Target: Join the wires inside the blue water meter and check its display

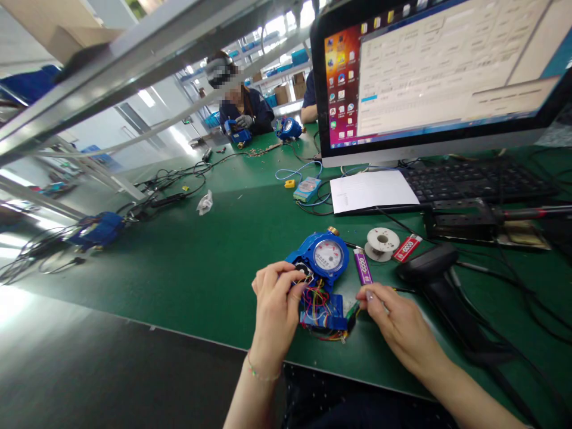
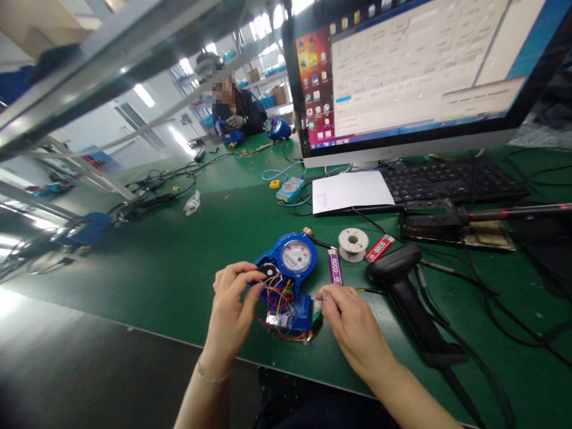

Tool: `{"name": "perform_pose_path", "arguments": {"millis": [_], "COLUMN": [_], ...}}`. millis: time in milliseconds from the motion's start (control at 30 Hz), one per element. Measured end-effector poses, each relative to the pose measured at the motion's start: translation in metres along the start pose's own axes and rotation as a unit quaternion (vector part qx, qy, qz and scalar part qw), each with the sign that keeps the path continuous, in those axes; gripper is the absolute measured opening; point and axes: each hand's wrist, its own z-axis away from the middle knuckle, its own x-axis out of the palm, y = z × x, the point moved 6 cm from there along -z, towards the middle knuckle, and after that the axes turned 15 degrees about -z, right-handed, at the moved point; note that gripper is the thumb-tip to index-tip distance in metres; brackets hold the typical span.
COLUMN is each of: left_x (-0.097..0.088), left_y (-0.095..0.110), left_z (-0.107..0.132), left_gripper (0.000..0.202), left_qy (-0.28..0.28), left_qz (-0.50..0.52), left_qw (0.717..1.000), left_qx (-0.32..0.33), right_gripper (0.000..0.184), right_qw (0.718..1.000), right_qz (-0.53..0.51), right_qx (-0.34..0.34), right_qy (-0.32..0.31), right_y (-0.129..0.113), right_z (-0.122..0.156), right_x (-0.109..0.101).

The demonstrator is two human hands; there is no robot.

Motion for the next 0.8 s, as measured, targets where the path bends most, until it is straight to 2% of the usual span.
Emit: {"name": "perform_pose_path", "arguments": {"millis": [67, 133, 200, 267, 300, 367, 433, 500, 600, 700, 800], "left_x": [-0.004, 0.0, 0.01, 0.026, 0.035, 0.053, 0.064, 0.072, 0.077, 0.076, 0.074], "left_y": [-0.017, -0.031, -0.042, -0.048, -0.05, -0.051, -0.055, -0.064, -0.074, -0.077, -0.073], "left_z": [-0.012, -0.023, -0.031, -0.038, -0.04, -0.042, -0.045, -0.046, -0.042, -0.028, -0.009], "left_gripper": [0.012, 0.018, 0.029, 0.042, 0.048, 0.054, 0.051, 0.044, 0.035, 0.032, 0.032], "left_qy": [0.005, -0.022, -0.074, -0.152, -0.201, -0.295, -0.342, -0.344, -0.326, -0.296, -0.28], "left_qz": [-0.018, -0.013, 0.025, 0.084, 0.122, 0.22, 0.309, 0.36, 0.397, 0.434, 0.466], "left_qw": [0.999, 0.999, 0.995, 0.982, 0.969, 0.926, 0.879, 0.85, 0.826, 0.801, 0.773], "left_qx": [-0.026, -0.045, -0.061, -0.077, -0.078, -0.09, -0.122, -0.174, -0.232, -0.286, -0.326], "right_gripper": [0.021, 0.02, 0.022, 0.024, 0.025, 0.026, 0.025, 0.023, 0.021, 0.019, 0.019], "right_qw": [0.998, 0.992, 0.985, 0.983, 0.985, 0.991, 0.997, 0.999, 0.998, 0.996, 0.996], "right_qz": [-0.051, -0.1, -0.134, -0.144, -0.136, -0.096, -0.042, 0.005, 0.054, 0.083, 0.079], "right_qx": [0.045, 0.073, 0.079, 0.084, 0.089, 0.092, 0.07, 0.037, 0.003, -0.012, -0.013], "right_qy": [0.0, -0.034, -0.071, -0.074, -0.058, -0.015, 0.016, 0.032, 0.033, 0.001, -0.048], "right_y": [0.003, 0.005, 0.005, 0.007, 0.008, 0.011, 0.011, 0.01, 0.013, 0.019, 0.026], "right_z": [-0.002, -0.004, -0.005, -0.005, -0.005, -0.006, -0.006, -0.005, -0.001, 0.006, 0.012], "right_x": [-0.006, -0.002, 0.005, 0.008, 0.006, 0.001, -0.007, -0.013, -0.019, -0.017, -0.005]}}
